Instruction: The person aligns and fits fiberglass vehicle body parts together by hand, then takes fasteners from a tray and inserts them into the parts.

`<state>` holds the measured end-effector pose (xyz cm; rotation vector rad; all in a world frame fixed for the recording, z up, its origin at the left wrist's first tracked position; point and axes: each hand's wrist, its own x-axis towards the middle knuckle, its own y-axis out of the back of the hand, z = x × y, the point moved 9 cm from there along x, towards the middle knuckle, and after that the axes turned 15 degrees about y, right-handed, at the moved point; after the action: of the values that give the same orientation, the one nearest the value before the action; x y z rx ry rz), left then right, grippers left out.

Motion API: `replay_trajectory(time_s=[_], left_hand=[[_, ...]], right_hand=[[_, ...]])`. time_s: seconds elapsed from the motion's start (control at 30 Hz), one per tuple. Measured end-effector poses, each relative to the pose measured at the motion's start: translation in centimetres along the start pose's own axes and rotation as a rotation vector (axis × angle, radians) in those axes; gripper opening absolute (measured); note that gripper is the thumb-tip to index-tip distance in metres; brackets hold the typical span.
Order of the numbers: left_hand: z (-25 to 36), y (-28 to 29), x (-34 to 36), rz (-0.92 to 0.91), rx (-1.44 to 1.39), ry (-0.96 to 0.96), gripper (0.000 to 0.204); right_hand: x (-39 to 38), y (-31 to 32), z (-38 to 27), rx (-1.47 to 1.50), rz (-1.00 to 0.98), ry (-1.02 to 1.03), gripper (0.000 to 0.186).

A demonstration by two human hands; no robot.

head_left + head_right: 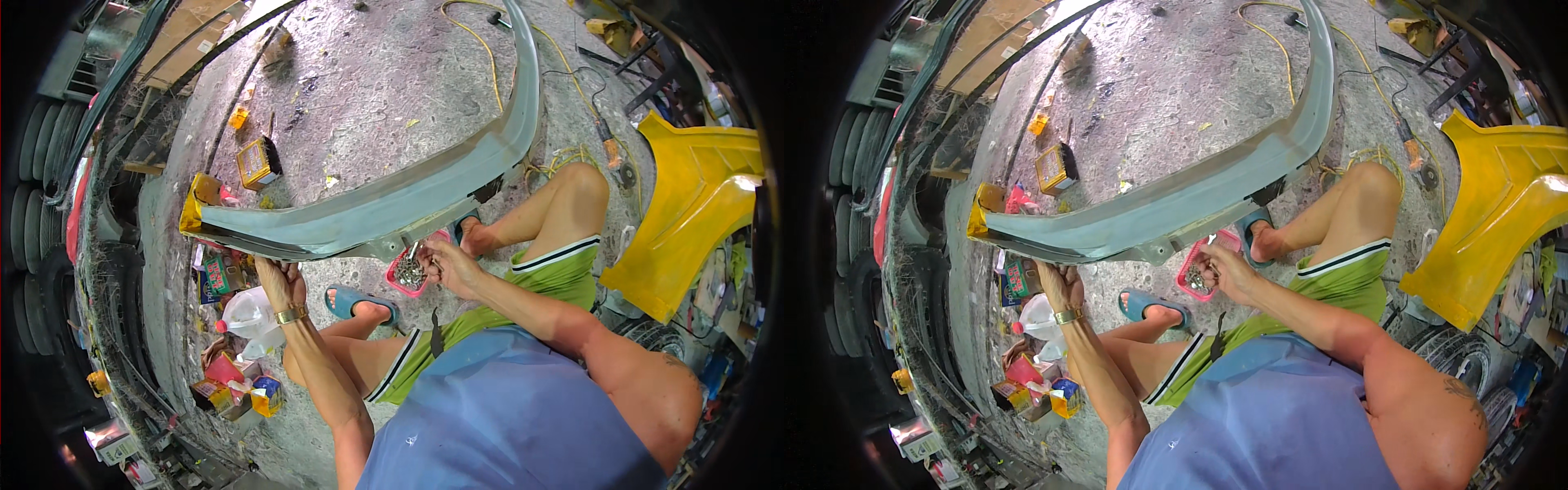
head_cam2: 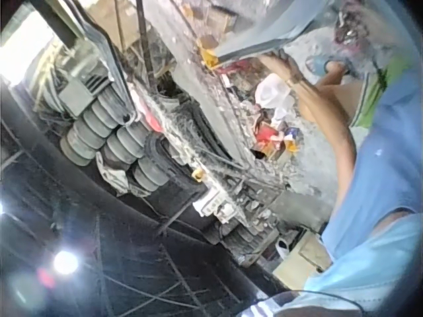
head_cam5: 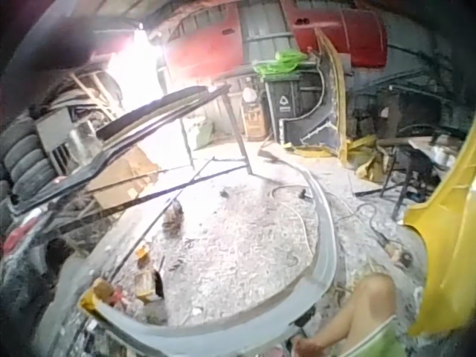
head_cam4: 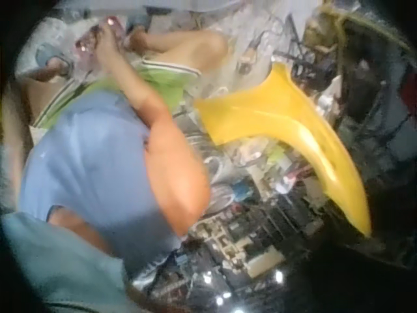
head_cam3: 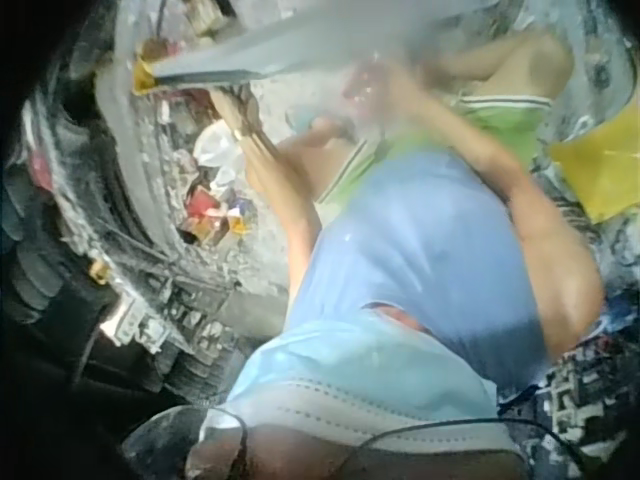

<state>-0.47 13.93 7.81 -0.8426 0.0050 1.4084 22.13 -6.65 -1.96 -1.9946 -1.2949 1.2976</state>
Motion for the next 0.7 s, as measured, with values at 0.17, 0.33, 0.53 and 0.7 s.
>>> replay_trajectory(time_s=[0.17,0.33,0.53,0.7], left_hand=[[0.2,-0.1,-0.1,-0.017,0.021,-0.009,0.028],[-0.1,0.2,-0.1,-0.025,0.014,0.021,0.032],[-0.4,-0.2,-0.8,-0.099,0.052,0.053,0.032],[-1.1,-1.4,-1.4,-0.286,0.097,0.051,0.032]], right_hand=[[-0.8,-6.5,0.8,0.242,-0.157,-0.121,0.031],[1.1,-6.3,1.1,0.241,-0.131,0.034,0.027],[0.5,-7.1,-0.6,0.268,-0.124,0.122,0.025],[-0.1,-7.7,-2.2,0.249,-0.105,0.157,0.025]])
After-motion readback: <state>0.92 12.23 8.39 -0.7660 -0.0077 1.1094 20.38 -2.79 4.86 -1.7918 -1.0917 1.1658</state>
